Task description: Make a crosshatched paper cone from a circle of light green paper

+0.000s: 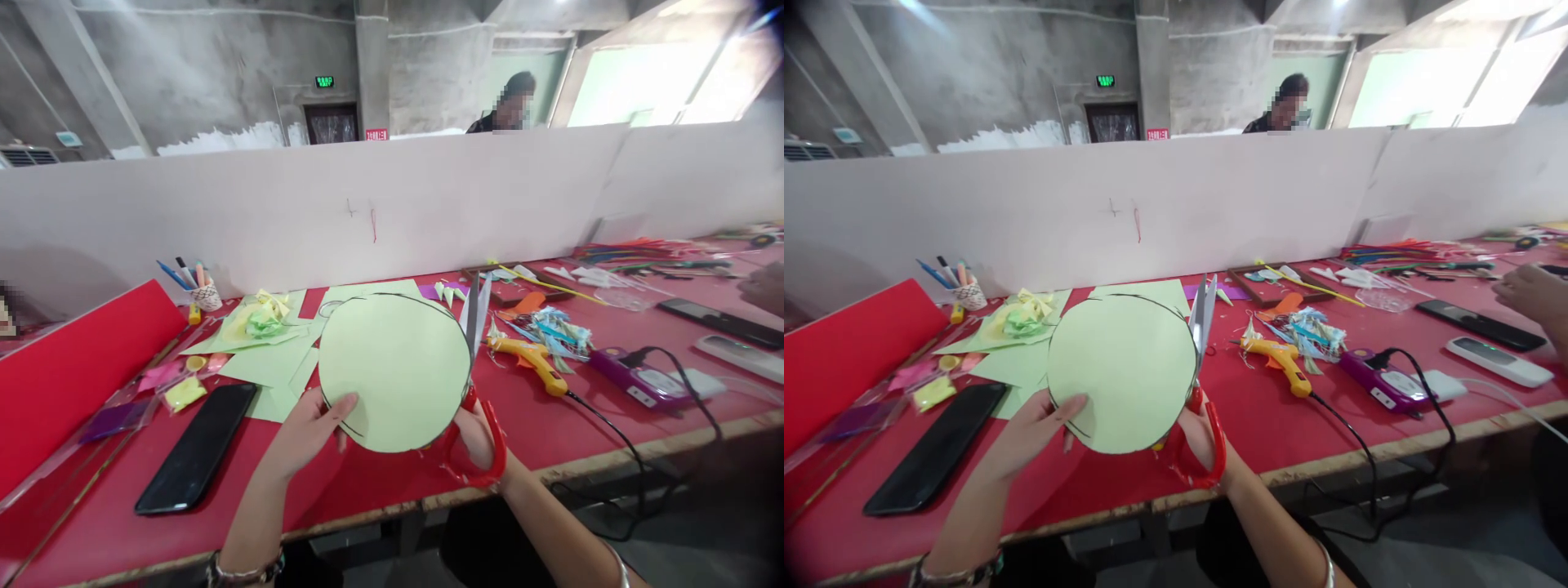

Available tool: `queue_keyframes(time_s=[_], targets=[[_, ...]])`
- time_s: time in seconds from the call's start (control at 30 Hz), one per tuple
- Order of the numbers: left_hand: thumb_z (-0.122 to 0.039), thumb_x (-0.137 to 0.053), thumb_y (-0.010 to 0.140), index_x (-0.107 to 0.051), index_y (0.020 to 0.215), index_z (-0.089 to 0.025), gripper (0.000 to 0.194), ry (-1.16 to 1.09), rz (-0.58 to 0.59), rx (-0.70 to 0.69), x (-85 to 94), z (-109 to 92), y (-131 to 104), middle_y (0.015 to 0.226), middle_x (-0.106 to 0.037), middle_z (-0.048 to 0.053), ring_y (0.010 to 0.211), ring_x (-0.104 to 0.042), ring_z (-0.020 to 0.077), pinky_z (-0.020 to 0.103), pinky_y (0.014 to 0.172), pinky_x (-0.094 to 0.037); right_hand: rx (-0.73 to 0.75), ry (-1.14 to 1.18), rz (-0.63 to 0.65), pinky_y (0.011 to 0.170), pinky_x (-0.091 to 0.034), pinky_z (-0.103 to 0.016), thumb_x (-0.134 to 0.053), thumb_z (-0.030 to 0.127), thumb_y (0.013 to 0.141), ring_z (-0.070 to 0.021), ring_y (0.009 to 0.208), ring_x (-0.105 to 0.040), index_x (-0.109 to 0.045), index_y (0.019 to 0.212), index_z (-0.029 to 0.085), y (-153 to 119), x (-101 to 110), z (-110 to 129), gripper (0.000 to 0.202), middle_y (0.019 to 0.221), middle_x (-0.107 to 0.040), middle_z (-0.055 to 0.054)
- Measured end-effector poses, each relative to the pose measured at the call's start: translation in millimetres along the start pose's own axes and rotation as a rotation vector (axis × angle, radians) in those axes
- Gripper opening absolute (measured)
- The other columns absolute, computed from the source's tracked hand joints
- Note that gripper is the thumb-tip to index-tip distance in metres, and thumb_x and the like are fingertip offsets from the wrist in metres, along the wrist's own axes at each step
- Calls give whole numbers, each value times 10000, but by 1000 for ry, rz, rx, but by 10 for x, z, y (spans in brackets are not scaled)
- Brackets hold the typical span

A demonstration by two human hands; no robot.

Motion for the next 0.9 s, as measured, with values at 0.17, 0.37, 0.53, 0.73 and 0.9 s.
queue_keyframes(time_s=[0.17, 0.37, 0.53, 0.73, 0.9], targets=[[-416, -509, 775, -569, 626, -150, 310, -64, 8, 0, -4, 21, 18, 437, -576, -11, 456, -553, 120, 229, 556, -444, 2, 65, 157, 558, -466, -307, -425, 417, 824, -145, 447, -505, -566, 612, 216, 5, -185, 75, 324, 456, -523, 12], [-413, -539, 754, -600, 891, -134, 316, -252, -14, 69, -170, 116, 49, 647, -673, 35, 599, -616, 158, 277, 659, -486, 51, -3, 208, 501, -424, -273, -401, 445, 835, -126, 427, -492, -548, 778, 209, 32, -250, 145, 284, 511, -553, 21], [-402, -540, 753, -589, 966, -167, 321, -207, 56, 65, -378, 64, 14, 690, -674, 41, 650, -614, 177, 309, 720, -480, 19, -10, 110, 456, -411, -255, -544, 341, 762, -101, 393, -473, -533, 835, 186, 76, -152, 104, 172, 548, -572, 33], [-445, -584, 693, -564, 655, -171, 277, -9, -126, 66, 55, 124, -33, 484, -510, -29, 496, -484, 126, 243, 539, -421, -58, 48, 35, 424, -404, -251, -560, 310, 724, -105, 385, -463, -531, 743, 202, 72, -63, 65, 114, 513, -558, 34], [-444, -576, 701, -559, 757, -172, 278, -144, -302, 2, 435, 109, -47, 586, -493, -41, 497, -431, 87, 197, 491, -369, -95, 127, -4, 405, -404, -252, -577, 297, 705, -111, 375, -446, -542, 761, 215, 59, 5, -30, 105, 463, -499, 50]])
Point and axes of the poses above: each hand's wrist, its own y-axis towards the middle knuckle, its own x-axis out of the back of the hand, z = x × y, the point moved 10 cm from there along y, towards the middle knuckle
